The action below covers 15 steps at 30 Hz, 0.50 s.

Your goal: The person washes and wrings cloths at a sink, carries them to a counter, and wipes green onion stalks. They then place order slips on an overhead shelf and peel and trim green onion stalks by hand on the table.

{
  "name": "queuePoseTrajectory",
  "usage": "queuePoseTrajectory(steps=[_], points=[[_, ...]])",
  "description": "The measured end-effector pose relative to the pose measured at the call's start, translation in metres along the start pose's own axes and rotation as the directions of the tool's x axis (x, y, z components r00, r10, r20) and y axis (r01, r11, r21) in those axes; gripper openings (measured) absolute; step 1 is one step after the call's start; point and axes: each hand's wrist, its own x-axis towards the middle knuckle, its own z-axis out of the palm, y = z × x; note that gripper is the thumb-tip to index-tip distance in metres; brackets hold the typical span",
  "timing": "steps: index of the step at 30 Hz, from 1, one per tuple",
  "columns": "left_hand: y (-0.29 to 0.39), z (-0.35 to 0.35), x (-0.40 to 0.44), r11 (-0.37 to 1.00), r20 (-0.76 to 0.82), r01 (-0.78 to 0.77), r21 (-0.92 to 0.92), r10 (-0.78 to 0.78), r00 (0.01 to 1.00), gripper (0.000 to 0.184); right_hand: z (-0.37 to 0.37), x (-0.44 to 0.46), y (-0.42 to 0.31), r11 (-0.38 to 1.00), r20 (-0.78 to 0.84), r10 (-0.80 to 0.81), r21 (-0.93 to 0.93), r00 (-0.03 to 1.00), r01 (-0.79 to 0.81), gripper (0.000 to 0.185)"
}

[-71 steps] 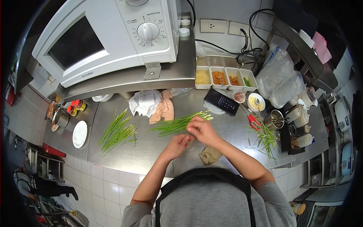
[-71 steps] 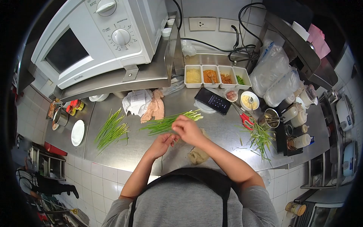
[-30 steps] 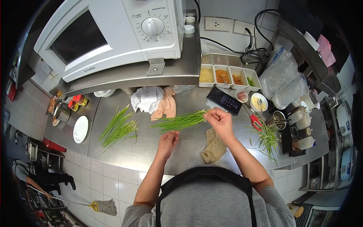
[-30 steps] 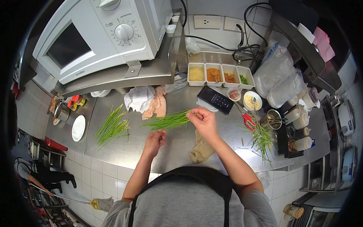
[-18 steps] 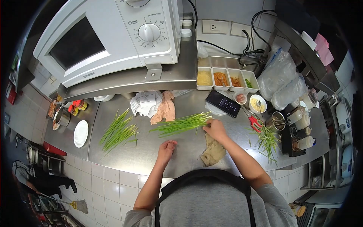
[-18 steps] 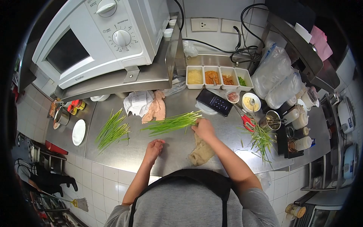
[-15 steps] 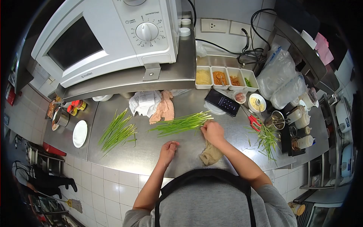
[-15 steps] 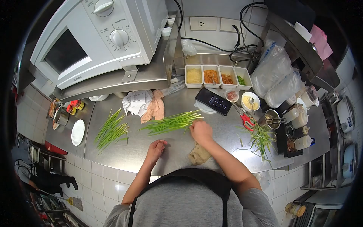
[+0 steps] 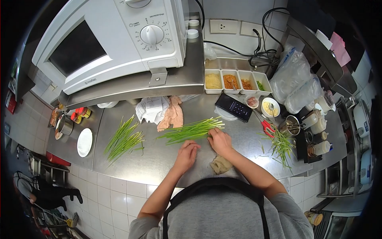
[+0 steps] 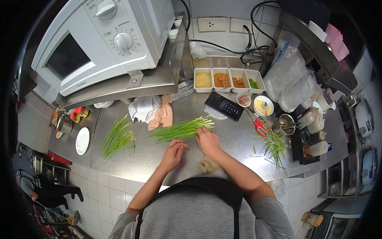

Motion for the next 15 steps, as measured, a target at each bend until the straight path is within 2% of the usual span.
queuePoseTrajectory(steps=[2,5,11,15], points=[[0.0,0.002,0.013,0.981,0.059,-0.101,0.163,0.093,0.994,0.014,-0.003,-0.003,0.001,0.999,0.036,-0.008,-0.054,0.999,0.01,0.014],[-0.023,0.015,0.031,0.968,0.048,-0.155,0.197,0.149,0.988,0.015,0.005,-0.008,0.002,0.993,0.057,-0.006,-0.117,0.998,0.012,0.012],[-0.044,0.014,0.057,0.983,-0.01,-0.099,0.157,0.102,0.995,0.015,0.023,-0.008,0.009,0.996,-0.017,0.056,-0.064,0.998,-0.057,0.007],[-0.048,0.008,0.07,0.982,-0.025,-0.072,0.175,0.078,0.997,0.015,0.024,-0.008,0.01,0.992,0.029,0.031,-0.123,0.999,-0.027,0.008]])
